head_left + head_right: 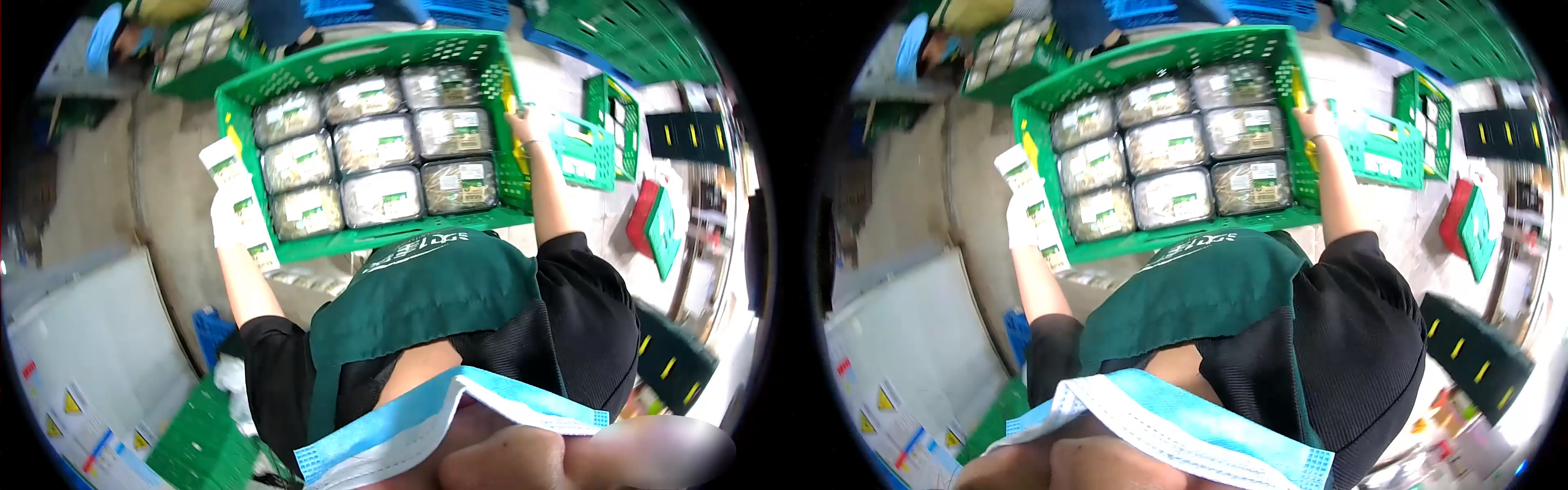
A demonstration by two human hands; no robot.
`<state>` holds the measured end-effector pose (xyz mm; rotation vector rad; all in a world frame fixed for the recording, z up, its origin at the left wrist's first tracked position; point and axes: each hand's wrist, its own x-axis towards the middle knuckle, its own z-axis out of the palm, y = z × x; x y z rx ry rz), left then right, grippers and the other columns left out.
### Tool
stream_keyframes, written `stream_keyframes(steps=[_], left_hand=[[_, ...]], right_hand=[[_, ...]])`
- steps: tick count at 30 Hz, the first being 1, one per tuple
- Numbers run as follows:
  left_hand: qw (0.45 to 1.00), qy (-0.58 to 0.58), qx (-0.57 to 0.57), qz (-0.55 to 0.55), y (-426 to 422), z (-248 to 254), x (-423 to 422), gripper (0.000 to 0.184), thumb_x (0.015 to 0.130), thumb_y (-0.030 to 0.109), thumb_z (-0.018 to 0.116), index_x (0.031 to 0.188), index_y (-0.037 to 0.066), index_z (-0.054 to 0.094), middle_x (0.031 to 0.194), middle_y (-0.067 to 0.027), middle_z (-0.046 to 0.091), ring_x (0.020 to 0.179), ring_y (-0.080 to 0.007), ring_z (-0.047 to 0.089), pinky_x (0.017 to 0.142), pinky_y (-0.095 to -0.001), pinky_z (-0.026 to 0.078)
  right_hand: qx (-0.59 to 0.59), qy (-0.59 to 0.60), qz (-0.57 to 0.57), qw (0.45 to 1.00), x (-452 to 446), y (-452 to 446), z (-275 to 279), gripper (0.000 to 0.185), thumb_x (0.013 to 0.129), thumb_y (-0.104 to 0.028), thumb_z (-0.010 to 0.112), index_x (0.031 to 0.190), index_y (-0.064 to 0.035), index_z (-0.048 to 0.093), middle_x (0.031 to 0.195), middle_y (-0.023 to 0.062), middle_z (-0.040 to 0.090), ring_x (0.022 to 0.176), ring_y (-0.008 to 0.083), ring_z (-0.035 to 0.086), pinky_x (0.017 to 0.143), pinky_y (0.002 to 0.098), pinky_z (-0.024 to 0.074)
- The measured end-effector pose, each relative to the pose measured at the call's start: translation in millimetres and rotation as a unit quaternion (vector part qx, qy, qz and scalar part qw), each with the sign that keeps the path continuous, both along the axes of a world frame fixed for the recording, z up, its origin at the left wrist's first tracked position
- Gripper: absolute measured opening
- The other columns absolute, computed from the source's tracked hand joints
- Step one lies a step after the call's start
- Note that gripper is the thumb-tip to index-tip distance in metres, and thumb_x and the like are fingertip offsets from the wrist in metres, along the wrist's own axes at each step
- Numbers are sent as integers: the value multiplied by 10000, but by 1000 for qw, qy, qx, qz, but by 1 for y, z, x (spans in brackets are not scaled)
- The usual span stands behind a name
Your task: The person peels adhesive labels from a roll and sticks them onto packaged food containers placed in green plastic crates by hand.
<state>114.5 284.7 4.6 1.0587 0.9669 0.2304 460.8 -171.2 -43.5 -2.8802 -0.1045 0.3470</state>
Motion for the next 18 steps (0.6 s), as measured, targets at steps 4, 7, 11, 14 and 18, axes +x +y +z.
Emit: stream_keyframes(steps=[4,7,11,14,18], left_hand=[[1000,-14,17,6,-20,-5,41,232,739,101,520,939,-10,559,808,-73,585,666,-161,566,584,-268,475],[995,-66,80,-3,4,-15,49,236,747,75,517,964,-16,532,867,-97,575,696,-189,573,597,-288,484],[987,-65,148,-26,-82,21,78,224,741,53,537,956,-12,533,825,-78,564,675,-177,560,574,-291,476],[983,-113,92,-112,-169,7,168,187,728,50,544,903,-11,568,817,-61,579,699,-159,564,623,-273,469],[978,-136,-44,-149,-332,-7,263,203,725,146,549,889,29,570,794,-57,577,672,-153,557,586,-274,466]], right_hand=[[227,123,-50,965,6,-16,23,401,681,-307,616,896,26,554,815,173,595,744,253,578,682,321,440],[247,106,-65,961,17,-18,4,410,669,-340,626,874,10,562,792,166,591,726,254,581,669,323,439],[326,104,-189,920,9,-135,40,335,679,-325,647,821,-41,538,644,46,492,516,132,446,472,266,351],[315,74,-246,914,83,-260,72,242,696,-319,611,721,-89,538,587,12,460,467,121,405,429,256,312],[-71,-70,-165,981,177,-492,47,393,684,-419,507,814,-66,620,830,149,608,786,285,577,709,365,435]])
